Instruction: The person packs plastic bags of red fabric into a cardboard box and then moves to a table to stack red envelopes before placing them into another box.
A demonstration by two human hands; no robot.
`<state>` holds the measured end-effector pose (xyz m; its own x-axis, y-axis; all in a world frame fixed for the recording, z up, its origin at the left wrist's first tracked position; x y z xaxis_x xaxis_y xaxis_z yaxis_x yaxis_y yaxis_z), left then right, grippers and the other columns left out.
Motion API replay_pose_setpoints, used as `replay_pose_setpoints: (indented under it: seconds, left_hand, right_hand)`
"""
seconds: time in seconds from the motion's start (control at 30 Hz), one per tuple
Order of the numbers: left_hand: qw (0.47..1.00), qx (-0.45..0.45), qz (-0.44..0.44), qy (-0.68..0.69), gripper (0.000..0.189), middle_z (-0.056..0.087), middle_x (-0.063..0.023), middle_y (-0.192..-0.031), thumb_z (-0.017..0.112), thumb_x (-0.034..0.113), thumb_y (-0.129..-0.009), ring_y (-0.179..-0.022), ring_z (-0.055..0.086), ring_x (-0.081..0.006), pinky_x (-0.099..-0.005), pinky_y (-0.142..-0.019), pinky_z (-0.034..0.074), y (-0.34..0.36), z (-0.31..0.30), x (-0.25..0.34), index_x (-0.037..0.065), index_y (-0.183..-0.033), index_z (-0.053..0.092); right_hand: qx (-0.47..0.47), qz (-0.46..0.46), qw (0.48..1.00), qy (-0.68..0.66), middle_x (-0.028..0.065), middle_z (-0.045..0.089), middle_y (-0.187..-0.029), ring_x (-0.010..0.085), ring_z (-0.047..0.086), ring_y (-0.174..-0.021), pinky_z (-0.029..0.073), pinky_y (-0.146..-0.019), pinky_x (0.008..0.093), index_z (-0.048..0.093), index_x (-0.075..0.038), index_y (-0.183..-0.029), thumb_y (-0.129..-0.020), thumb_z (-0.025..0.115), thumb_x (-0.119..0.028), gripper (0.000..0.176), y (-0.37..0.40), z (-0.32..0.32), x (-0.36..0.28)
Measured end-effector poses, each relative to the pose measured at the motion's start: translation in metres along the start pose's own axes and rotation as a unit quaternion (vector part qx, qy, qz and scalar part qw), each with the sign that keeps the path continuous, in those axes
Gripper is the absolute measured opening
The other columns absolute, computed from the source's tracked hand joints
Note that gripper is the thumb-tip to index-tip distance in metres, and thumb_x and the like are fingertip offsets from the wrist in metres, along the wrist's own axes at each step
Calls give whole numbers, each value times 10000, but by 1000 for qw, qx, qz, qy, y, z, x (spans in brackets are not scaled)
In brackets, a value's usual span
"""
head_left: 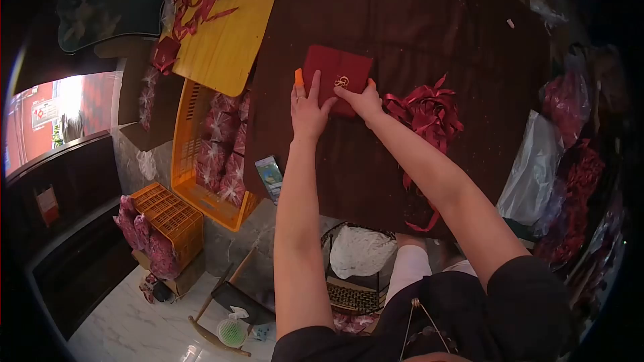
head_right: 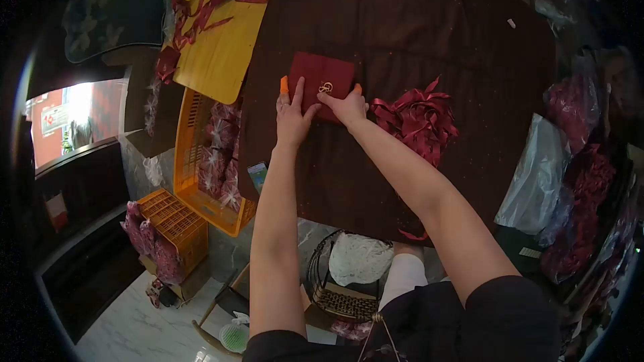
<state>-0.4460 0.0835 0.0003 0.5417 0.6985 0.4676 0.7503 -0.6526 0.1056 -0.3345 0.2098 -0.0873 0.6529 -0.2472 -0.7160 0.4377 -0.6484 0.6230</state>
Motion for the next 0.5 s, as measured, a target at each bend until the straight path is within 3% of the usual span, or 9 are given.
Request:
replay_pose_setpoints:
  seconds: [0.1,0.23,0.3,0.37,0.5]
  left_hand:
    - [999,17,7,-35,734,318,-251,-1470,651,460,-835,-1352,295,-449,-543,-1091,283,1,0,7,306,-1477,330]
    - [993,75,21,-88,735,299,-283,-1466,669,450,-816,-1377,239,-450,-608,-1095,218,9,-21,26,308,-1465,356]
    - [991,92,35,-87,734,290,-295,-1464,696,421,-781,-1388,207,-452,-615,-1100,204,10,-32,36,297,-1441,400]
    - [990,99,45,-90,710,302,-287,-1459,702,380,-761,-1389,213,-443,-608,-1107,198,9,-41,45,289,-1414,438]
    - [992,68,55,-91,689,330,-264,-1450,693,365,-762,-1392,221,-430,-605,-1113,190,5,-48,57,292,-1402,448]
  right_hand:
    - [75,21,995,67,152,575,-1231,236,588,-1091,475,-925,325,338,37,-1408,-715,820,-405,953,16,-35,8]
    - [15,-14,982,-188,132,596,-1136,186,588,-989,481,-830,287,339,36,-1409,-790,774,-290,823,52,-80,48]
    - [-12,9,965,-260,65,609,-1067,113,580,-909,468,-733,239,367,2,-1401,-847,715,-187,681,90,-110,59]
    - [-16,36,955,-293,22,606,-1031,67,560,-849,440,-686,208,400,-27,-1385,-873,674,-149,593,121,-135,82]
    - [-19,37,954,-298,4,607,-988,65,560,-813,439,-672,202,423,-32,-1371,-882,660,-144,555,163,-183,138]
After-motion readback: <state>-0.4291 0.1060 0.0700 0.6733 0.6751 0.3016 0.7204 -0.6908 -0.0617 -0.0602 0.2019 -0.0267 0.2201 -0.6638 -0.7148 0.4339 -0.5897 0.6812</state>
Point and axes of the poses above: each hand's wrist, its own y-axis away from the middle knuckle, its own z-axis out of the palm, x = y × z, the point moved 9 cm from there along -y, towards the middle knuckle
